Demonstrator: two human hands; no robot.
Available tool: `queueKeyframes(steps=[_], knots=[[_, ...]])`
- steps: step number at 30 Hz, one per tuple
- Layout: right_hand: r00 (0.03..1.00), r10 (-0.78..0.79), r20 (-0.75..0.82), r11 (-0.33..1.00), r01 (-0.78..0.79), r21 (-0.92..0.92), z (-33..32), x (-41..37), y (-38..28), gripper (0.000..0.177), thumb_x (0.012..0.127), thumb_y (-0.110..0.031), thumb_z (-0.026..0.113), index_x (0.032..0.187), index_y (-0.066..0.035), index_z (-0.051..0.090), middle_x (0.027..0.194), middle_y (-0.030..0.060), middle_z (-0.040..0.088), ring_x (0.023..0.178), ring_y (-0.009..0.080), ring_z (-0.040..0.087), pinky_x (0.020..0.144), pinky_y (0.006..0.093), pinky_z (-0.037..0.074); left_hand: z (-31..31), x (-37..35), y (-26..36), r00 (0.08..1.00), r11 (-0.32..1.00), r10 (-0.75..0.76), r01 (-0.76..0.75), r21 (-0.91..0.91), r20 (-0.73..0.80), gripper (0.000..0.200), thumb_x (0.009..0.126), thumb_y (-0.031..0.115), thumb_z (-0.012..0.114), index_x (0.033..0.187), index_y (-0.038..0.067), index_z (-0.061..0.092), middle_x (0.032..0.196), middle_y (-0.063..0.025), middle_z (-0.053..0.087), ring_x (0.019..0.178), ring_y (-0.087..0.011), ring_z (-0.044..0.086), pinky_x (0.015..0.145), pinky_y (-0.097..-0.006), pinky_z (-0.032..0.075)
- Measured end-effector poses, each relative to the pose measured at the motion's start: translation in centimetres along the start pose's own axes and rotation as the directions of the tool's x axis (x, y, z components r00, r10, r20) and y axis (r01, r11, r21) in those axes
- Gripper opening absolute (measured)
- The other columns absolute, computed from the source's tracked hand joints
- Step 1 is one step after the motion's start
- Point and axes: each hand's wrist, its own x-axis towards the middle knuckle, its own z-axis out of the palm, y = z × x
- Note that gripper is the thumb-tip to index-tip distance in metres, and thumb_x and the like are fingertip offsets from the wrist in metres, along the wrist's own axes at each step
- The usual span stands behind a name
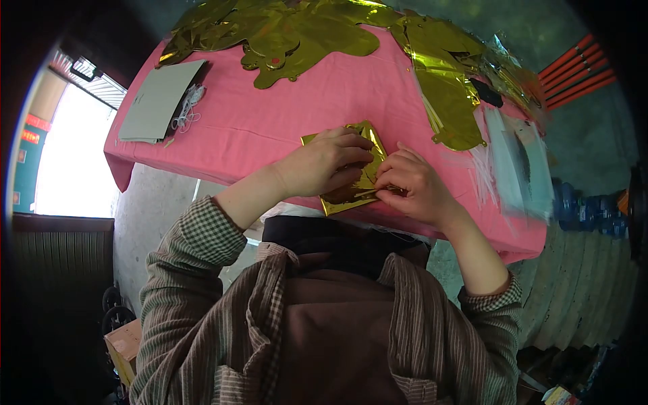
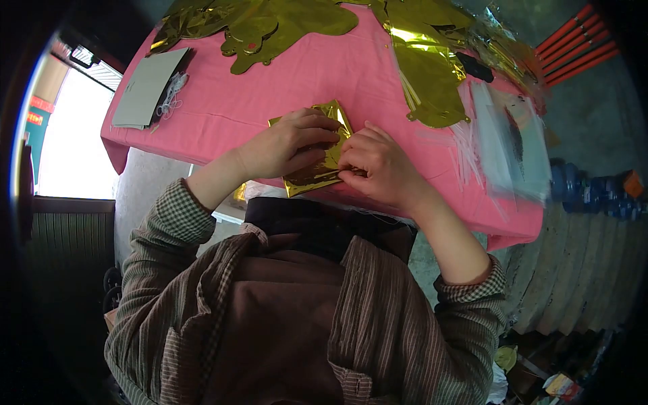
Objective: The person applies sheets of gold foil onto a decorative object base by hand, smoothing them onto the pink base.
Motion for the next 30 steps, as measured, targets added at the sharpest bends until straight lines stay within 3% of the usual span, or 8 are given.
queueKeyframes(steps=[4,7,9,13,15,30], knots=[[1.000,0.005,-0.011,1.000,-0.005,0.001,0.2,-0.1,0.0,0.010,0.071,-0.005,0.069,0.078,-0.006,0.062,0.086,0.0040,0.060,0.087,0.0228,0.059,0.103,0.0519,0.037,-0.2,0.1,0.2,1.000,1.000,-0.015,0.015,-0.020,0.011,0.030,0.081,0.011,0.064,0.110,0.004,0.061,0.120,-0.0124,0.057,0.115,-0.0319,0.049,0.099,-0.0434,0.039],[0.997,-0.057,-0.057,0.991,0.050,-0.126,0.7,-0.2,-0.3,0.009,0.072,-0.005,0.069,0.077,-0.005,0.061,0.085,0.0051,0.059,0.087,0.0229,0.059,0.103,0.0511,0.037,0.0,0.1,0.0,1.000,1.000,-0.005,0.005,-0.022,0.006,0.029,0.082,0.011,0.064,0.109,0.004,0.062,0.120,-0.0121,0.057,0.115,-0.0317,0.049,0.099,-0.0431,0.039],[0.968,-0.231,-0.092,0.932,0.193,-0.308,0.7,-0.6,-0.9,0.010,0.071,-0.005,0.069,0.077,-0.004,0.061,0.082,0.0063,0.058,0.084,0.0235,0.058,0.099,0.0484,0.041,0.1,0.1,-0.1,1.000,1.000,0.004,-0.004,-0.018,0.001,0.028,0.082,0.011,0.063,0.109,0.003,0.062,0.120,-0.0120,0.057,0.114,-0.0315,0.050,0.098,-0.0430,0.039],[0.963,-0.250,-0.104,0.933,0.211,-0.290,1.0,-1.1,-0.6,0.014,0.069,-0.005,0.071,0.079,-0.004,0.062,0.080,0.0069,0.056,0.080,0.0244,0.056,0.089,0.0451,0.045,0.2,0.0,-0.2,0.999,1.000,0.023,-0.024,-0.013,-0.032,0.027,0.082,0.017,0.063,0.106,0.004,0.064,0.114,-0.0115,0.059,0.111,-0.0302,0.050,0.096,-0.0420,0.040],[0.964,-0.224,-0.143,0.962,0.195,-0.194,1.1,-1.2,-0.5,0.016,0.067,-0.005,0.073,0.079,-0.003,0.063,0.079,0.0067,0.055,0.077,0.0246,0.055,0.079,0.0423,0.045,0.2,0.1,-0.2,0.999,1.000,0.028,-0.028,-0.006,-0.034,0.027,0.082,0.017,0.064,0.106,0.004,0.064,0.115,-0.0115,0.059,0.111,-0.0302,0.050,0.096,-0.0420,0.040],[0.979,-0.173,-0.110,0.982,0.162,-0.101,0.6,-1.1,-0.3,0.015,0.069,-0.004,0.073,0.080,-0.004,0.064,0.080,0.0065,0.057,0.078,0.0245,0.056,0.077,0.0389,0.042,0.0,0.1,0.1,1.000,1.000,0.006,-0.006,-0.017,-0.009,0.027,0.081,0.010,0.064,0.107,0.003,0.063,0.120,-0.0117,0.058,0.114,-0.0309,0.050,0.098,-0.0424,0.039]])
